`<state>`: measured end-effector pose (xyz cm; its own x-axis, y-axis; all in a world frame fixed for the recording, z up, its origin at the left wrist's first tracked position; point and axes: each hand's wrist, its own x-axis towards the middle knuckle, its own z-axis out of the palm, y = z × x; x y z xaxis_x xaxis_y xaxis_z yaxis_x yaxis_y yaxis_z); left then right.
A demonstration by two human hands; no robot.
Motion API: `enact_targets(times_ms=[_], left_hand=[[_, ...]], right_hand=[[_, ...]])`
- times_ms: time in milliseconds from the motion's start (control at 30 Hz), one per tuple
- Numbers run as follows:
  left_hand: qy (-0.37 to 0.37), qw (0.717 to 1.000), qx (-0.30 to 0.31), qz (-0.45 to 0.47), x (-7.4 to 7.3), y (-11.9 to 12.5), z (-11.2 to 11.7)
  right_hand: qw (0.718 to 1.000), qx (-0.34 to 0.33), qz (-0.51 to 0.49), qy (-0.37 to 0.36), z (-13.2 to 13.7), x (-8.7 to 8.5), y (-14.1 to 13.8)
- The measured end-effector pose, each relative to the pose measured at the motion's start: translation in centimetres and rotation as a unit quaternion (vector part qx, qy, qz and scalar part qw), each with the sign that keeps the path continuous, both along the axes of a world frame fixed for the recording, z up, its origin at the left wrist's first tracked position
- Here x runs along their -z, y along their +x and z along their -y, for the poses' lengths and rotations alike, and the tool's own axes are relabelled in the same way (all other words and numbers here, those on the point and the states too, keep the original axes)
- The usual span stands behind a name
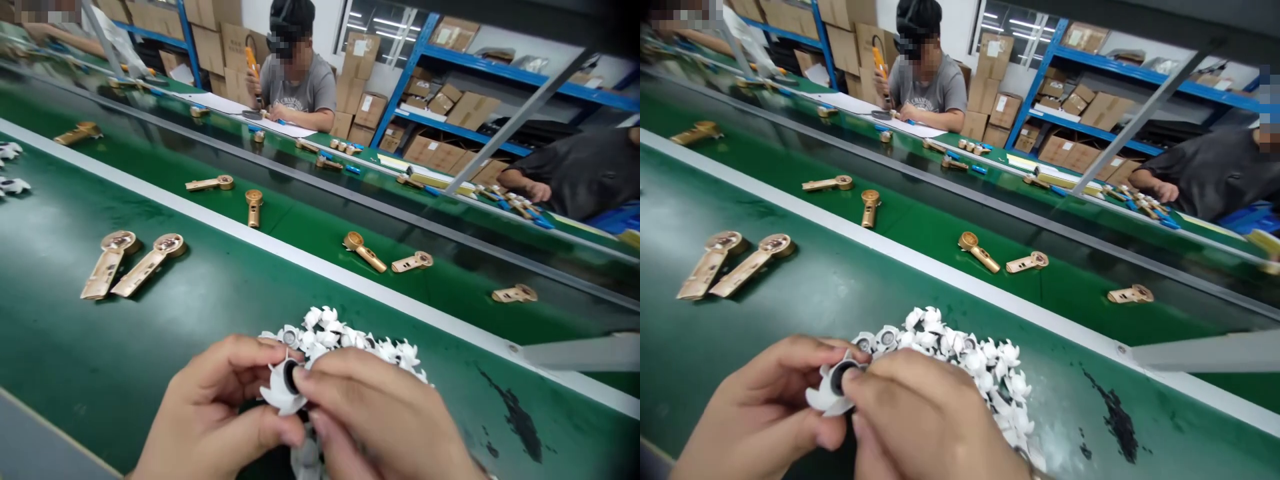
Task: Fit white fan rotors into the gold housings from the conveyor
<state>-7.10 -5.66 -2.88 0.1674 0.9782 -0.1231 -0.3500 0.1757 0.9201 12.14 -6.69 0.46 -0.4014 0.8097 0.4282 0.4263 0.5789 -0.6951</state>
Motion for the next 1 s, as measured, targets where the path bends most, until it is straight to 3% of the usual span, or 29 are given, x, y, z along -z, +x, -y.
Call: enact_targets(times_ms=[100,167,267,333,600,700,800,933,1000], left_hand=[[0.013,0.999,0.031,0.034,0.2,-1.8,-1.1],[0.007,0.997,0.039,0.07,0.3,-2.5,-1.5],[0.0,0.994,0.037,0.103,0.4,-2.9,-1.9],[0.013,0.994,0.034,0.105,0.5,-3.0,-2.2],[0.085,0.996,0.037,-0.004,0.4,-3.3,-2.8],[0.083,0.995,0.047,-0.033,0.3,-3.2,-2.6],[0.071,0.996,0.051,-0.023,0.0,-2.7,-2.4],[0.038,0.997,0.059,0.024,-0.1,-1.9,-2.2],[0.025,0.997,0.056,0.039,0.0,-1.7,-2.1]], right_hand=[[0.991,-0.028,-0.087,-0.102,-2.7,-0.4,-1.1],[0.969,-0.045,-0.113,-0.216,-4.0,-0.4,-1.6],[0.888,-0.082,-0.189,-0.412,-5.3,-0.4,-2.4],[0.837,-0.084,-0.229,-0.489,-6.0,-0.5,-3.0],[0.81,-0.051,-0.165,-0.56,-6.6,-0.4,-3.6],[0.844,-0.052,-0.13,-0.518,-6.2,-0.2,-3.1],[0.891,-0.06,-0.136,-0.429,-5.7,-0.2,-2.7],[0.966,-0.071,-0.14,-0.204,-4.9,-0.1,-1.6],[0.989,-0.1,-0.077,-0.079,-4.4,0.0,-0.8]])
